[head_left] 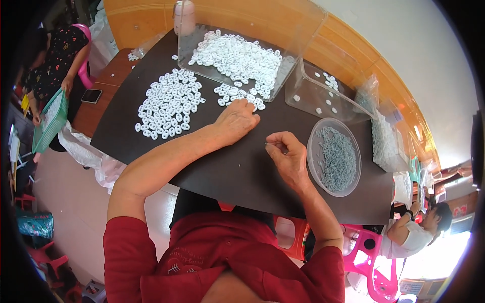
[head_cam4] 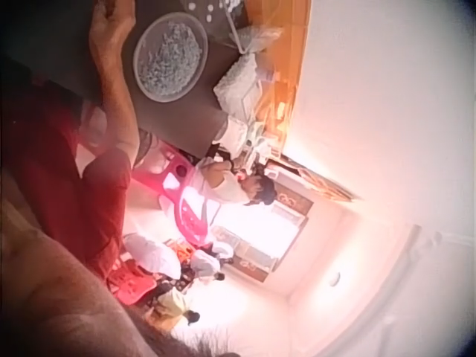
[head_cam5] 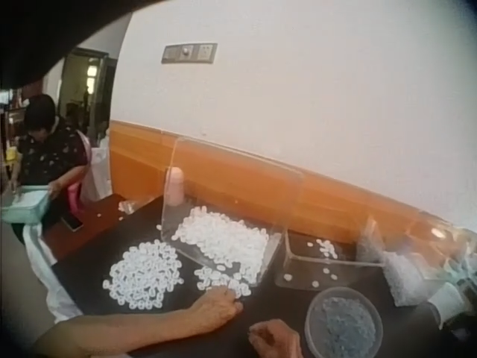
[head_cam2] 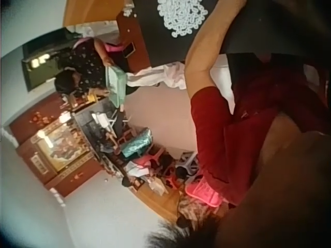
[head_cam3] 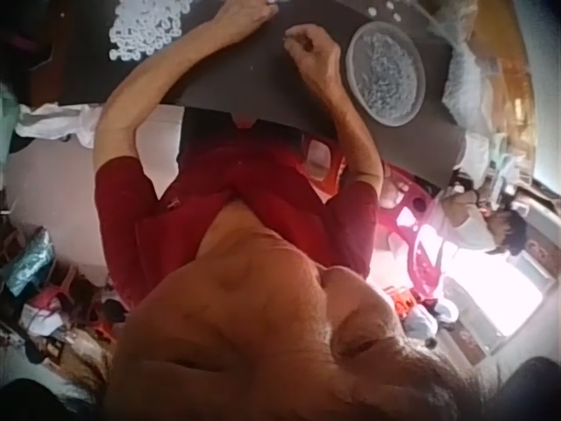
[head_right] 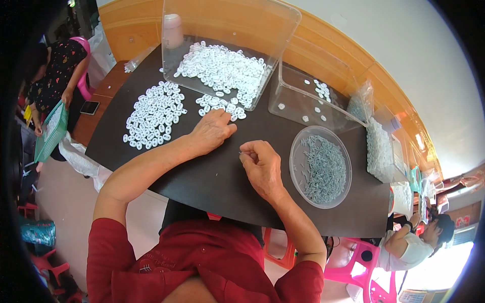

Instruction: Manually assemble small white plastic components by inserting tiny metal pins.

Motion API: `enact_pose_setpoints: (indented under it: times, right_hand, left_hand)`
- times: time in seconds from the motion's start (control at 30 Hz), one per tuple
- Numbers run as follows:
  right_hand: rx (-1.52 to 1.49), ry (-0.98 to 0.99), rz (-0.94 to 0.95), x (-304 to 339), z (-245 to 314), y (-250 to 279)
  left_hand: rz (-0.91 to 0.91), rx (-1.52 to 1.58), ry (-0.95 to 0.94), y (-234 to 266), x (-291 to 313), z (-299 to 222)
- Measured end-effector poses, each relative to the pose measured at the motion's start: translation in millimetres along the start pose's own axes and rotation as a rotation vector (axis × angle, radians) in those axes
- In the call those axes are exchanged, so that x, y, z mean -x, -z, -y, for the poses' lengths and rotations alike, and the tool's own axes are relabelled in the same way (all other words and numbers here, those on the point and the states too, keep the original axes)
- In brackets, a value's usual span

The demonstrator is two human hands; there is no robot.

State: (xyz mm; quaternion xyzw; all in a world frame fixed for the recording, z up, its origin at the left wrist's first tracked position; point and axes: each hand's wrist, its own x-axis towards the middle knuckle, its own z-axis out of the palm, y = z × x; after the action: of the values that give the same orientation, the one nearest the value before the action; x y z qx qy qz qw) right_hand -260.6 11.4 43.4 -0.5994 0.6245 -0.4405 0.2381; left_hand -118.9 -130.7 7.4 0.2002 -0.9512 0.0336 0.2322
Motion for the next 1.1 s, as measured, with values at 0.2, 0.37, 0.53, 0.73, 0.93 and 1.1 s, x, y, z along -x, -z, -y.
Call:
enact_pose_setpoints:
  times: [0.2,0.37,0.53,0.73,0.93,1.1]
  right_hand:
    - [-0.048,-0.015,-0.021,1.2,0.9,-3.7]
    - [-0.095,-0.002,-0.065,4.8,-9.6,-2.3]
    - [-0.095,-0.045,-0.071,10.0,-7.5,1.9]
    - [-0.082,-0.048,-0.093,9.2,-6.8,-2.2]
    - [-0.036,0.048,-0.089,8.9,-13.5,-1.9]
    - [-0.035,0.051,-0.118,11.9,-14.9,-0.6]
  left_hand:
    - [-0.045,0.1,-0.015,-5.0,-1.8,1.1]
    - [0.084,0.23,0.05,-7.0,-10.2,-1.0]
    - [0.09,0.118,0.015,-7.5,-15.1,-6.8]
    - [0.154,0.097,-0.015,-8.1,-20.0,-10.0]
    - [0.087,0.186,-0.028,-12.6,-24.9,-16.8]
    - [0.123,0.317,-0.039,-6.1,-13.2,-33.0]
